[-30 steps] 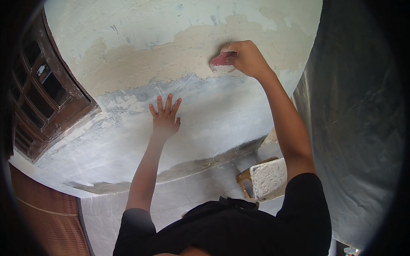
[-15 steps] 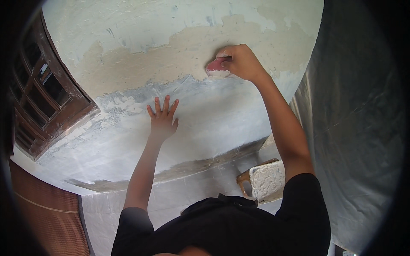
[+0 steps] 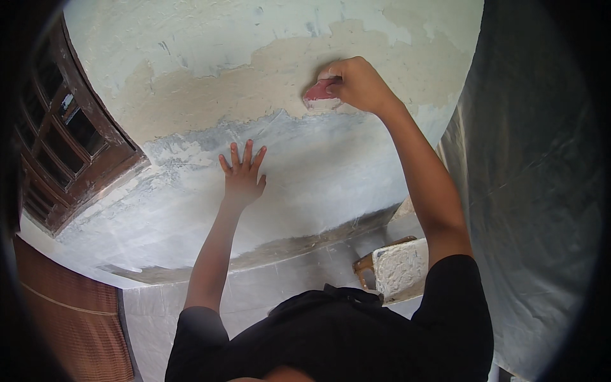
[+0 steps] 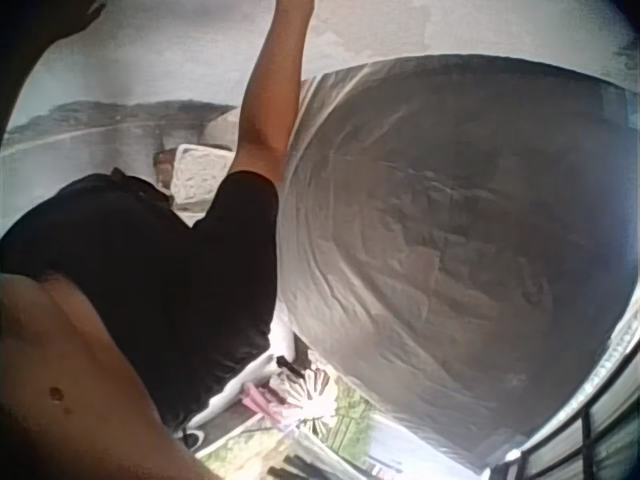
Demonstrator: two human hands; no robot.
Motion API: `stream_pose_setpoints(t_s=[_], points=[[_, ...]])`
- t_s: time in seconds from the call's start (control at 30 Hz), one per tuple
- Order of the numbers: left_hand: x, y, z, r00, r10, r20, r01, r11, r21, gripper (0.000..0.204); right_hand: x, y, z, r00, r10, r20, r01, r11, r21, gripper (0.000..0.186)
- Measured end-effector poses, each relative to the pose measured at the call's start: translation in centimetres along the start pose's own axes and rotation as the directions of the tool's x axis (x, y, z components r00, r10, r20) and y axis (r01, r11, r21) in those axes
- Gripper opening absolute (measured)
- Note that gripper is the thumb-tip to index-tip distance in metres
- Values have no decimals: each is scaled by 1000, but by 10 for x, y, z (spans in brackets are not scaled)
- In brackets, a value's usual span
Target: The person applies wall filler from a container onto an indoor wall surface with a putty knife, smoothing it out as they go.
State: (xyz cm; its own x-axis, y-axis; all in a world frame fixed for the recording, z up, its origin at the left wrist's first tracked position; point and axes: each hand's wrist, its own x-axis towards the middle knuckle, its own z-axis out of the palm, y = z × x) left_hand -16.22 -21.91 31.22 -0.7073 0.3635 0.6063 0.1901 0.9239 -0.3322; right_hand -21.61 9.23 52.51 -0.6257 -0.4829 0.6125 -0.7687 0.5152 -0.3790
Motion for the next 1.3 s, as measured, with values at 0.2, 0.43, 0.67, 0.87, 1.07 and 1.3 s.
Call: stream_pose_setpoints(t_s=[0.2,0.43,0.67,0.87,1.07,1.3], points=[[0,1,0,1000,-7,5,7,1000,-5,84,4,-12,-48,972,131,-197,-109,987,120,23],[-3,-1,-1,1000,-14,0,14,1000,-14,83,-1,-10,-39,997,69,-46,-66,996,66,23],[0,1,-2,1000,-12,-3,11,999,-33,83,19,1,-45,990,64,-123,-62,998,17,22],[-1,1,0,1000,-16,8,17,999,-35,83,10,-15,-49,993,58,-102,-49,995,84,20],[0,2,-1,999,-25,22,26,999,-35,83,22,-11,-34,998,41,-41,-44,995,-90,19],[-1,2,-5,997,-44,67,49,996,-77,80,16,-32,-49,994,26,-106,-23,999,33,21]])
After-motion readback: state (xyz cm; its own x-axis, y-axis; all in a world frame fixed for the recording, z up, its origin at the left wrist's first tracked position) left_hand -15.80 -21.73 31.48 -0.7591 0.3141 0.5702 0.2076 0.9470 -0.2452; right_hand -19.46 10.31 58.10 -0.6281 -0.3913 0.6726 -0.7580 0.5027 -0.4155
